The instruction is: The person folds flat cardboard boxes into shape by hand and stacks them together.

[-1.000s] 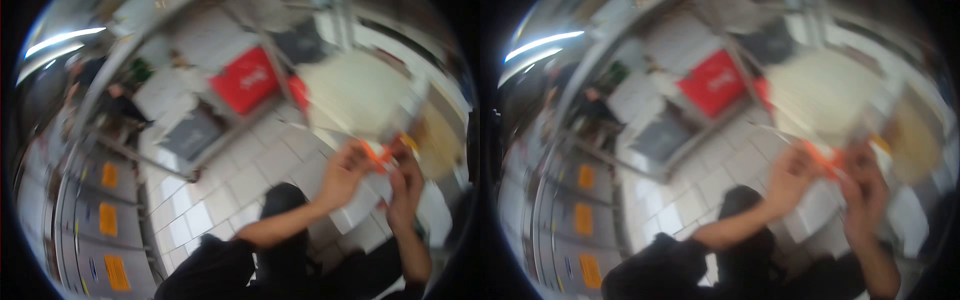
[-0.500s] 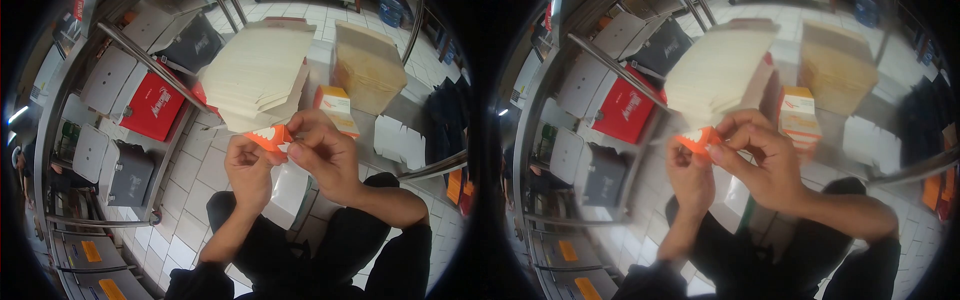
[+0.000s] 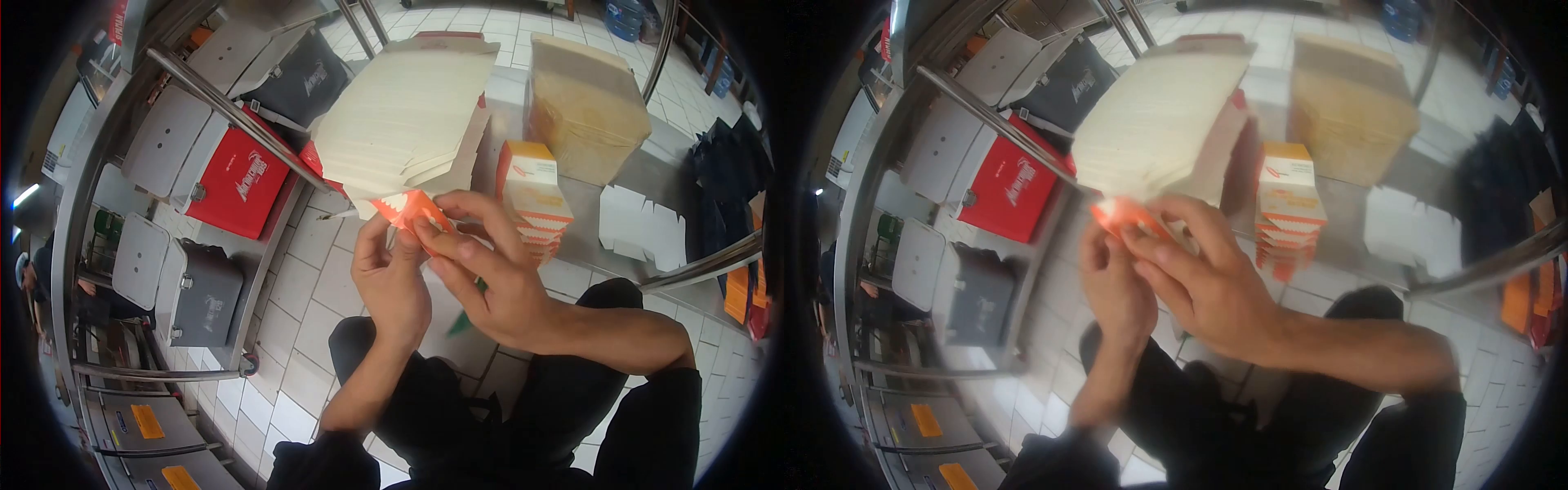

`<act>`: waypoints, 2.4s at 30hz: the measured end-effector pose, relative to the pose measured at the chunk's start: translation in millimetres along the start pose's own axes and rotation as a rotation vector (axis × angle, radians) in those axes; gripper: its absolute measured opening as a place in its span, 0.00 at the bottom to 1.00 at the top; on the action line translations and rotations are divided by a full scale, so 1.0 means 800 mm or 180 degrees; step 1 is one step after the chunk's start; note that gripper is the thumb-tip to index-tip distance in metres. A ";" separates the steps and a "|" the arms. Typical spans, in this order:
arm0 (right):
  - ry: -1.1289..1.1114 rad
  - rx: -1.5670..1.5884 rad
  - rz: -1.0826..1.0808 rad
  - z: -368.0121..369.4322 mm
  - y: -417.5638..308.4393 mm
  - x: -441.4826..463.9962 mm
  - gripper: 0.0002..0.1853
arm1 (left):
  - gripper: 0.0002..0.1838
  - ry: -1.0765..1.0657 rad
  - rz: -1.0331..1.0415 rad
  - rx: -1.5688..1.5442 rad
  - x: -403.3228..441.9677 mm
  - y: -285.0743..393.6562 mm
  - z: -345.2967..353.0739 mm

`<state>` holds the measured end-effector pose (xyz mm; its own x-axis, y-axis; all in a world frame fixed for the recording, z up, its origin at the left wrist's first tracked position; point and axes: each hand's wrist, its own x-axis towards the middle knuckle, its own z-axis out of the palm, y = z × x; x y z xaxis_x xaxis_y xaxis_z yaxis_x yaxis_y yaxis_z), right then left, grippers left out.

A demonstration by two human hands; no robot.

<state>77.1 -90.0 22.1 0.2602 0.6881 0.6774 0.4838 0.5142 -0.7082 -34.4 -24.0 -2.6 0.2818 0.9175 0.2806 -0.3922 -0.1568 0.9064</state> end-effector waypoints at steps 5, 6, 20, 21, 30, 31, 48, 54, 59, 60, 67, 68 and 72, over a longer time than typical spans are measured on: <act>0.0066 -0.0143 -0.0176 -0.012 0.006 0.011 0.05 | 0.18 -0.0316 0.0573 0.0554 -0.002 0.004 0.004; 0.0263 0.0187 -0.0022 -0.009 0.007 0.011 0.04 | 0.19 -0.0302 0.0503 0.0359 -0.004 0.005 0.006; 0.0329 -0.0432 -0.0117 0.000 0.025 0.004 0.08 | 0.18 -0.0531 0.0704 0.1564 -0.009 0.020 0.011; 0.0338 -0.0435 -0.0120 0.004 0.024 0.000 0.08 | 0.18 -0.0540 0.0710 0.1564 -0.006 0.020 0.009; 0.0047 0.0706 0.0343 0.016 0.016 0.004 0.14 | 0.17 0.0022 -0.0369 0.0237 0.008 0.033 -0.006; 0.0047 0.0705 0.0345 0.015 0.012 0.005 0.14 | 0.16 -0.0034 -0.0435 0.0167 0.006 0.033 -0.004; 0.0583 -0.0174 0.1211 -0.031 0.033 0.033 0.18 | 0.15 0.0182 0.1486 0.2398 0.004 0.038 0.002; 0.0564 -0.0286 0.1500 -0.046 0.047 0.044 0.14 | 0.14 -0.0007 0.0589 0.0744 0.004 0.038 0.012; 0.1128 -0.0948 -0.0056 -0.053 0.045 0.051 0.09 | 0.09 0.0063 0.0810 0.1737 0.002 0.033 0.005; 0.1125 -0.0947 -0.0065 -0.053 0.028 0.047 0.09 | 0.09 0.0174 0.1034 0.1851 -0.002 0.036 0.016; -0.0243 0.1312 0.0969 -0.028 0.019 0.033 0.10 | 0.06 0.0028 0.0306 0.0775 -0.010 0.033 0.012; -0.0117 0.1527 0.1118 -0.026 0.019 0.032 0.09 | 0.07 0.0217 0.0229 0.0928 -0.009 0.031 0.011; 0.0123 0.2196 0.1814 -0.020 0.024 0.031 0.10 | 0.07 0.0338 -0.0235 0.0346 -0.005 0.024 0.007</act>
<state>106.6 -71.2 28.5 0.3415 0.9218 0.1835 -0.3344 0.3016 -0.8929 -38.1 -32.9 15.1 0.2100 0.9606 0.1821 -0.2752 -0.1207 0.9538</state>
